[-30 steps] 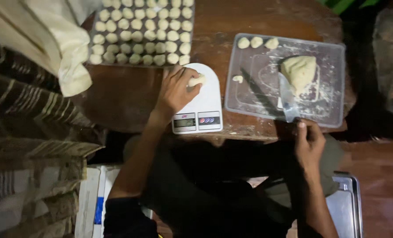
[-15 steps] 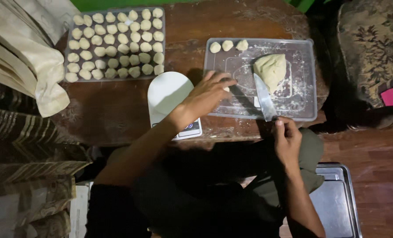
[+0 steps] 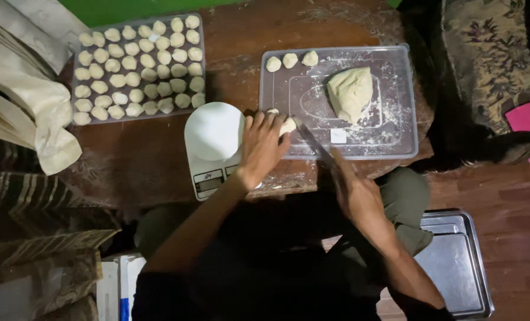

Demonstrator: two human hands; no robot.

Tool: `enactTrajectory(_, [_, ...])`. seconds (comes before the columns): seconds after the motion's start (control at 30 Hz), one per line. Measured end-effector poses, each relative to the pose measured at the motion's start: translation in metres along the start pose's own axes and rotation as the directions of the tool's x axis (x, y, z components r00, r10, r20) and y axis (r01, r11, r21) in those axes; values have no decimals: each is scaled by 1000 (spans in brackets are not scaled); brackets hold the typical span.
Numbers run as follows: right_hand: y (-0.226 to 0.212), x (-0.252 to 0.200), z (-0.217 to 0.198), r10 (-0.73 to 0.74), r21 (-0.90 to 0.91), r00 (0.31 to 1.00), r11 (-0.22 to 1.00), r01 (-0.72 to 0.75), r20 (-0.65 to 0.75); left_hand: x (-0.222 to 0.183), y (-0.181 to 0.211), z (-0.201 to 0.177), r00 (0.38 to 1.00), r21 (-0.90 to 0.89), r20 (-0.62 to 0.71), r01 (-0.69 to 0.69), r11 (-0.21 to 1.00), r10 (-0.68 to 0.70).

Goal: The person cuts small portions of dough from a larger piece using a knife, weighs each piece on a digital scale, and rolls them into small balls by hand.

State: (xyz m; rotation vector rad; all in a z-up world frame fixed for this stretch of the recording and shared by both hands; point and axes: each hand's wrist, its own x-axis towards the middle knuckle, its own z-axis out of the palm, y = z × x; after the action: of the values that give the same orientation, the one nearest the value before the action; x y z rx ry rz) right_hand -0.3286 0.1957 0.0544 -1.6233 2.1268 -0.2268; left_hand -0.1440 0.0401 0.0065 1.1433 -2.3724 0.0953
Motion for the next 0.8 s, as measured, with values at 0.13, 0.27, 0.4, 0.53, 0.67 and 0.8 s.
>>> enactTrajectory(0.13, [2,4,-4,-41,-95,997,994,47,70,4,1,-5,1000,-61,0,-2,998,2])
enactTrajectory(0.27, [-4,2,-16,-1,-175,990,984,26,139,4,0,0,1000,-83,12,6,997,-5])
enactTrajectory(0.4, [-19,-2,-28,24,-301,982,953,33,187,3,0,3,1000,-74,-31,5,997,-7])
enactTrajectory(0.53, [-10,8,-13,-18,-373,984,924,84,177,3,-1,10,1000,-63,-27,-6,998,5])
enactTrajectory(0.67, [-16,18,-12,-73,-354,988,928,118,138,3,1,5,998,-79,-37,-52,996,49])
enactTrajectory(0.8, [-16,20,-15,-94,-351,988,927,132,124,-4,-12,16,993,-83,-28,-115,990,113])
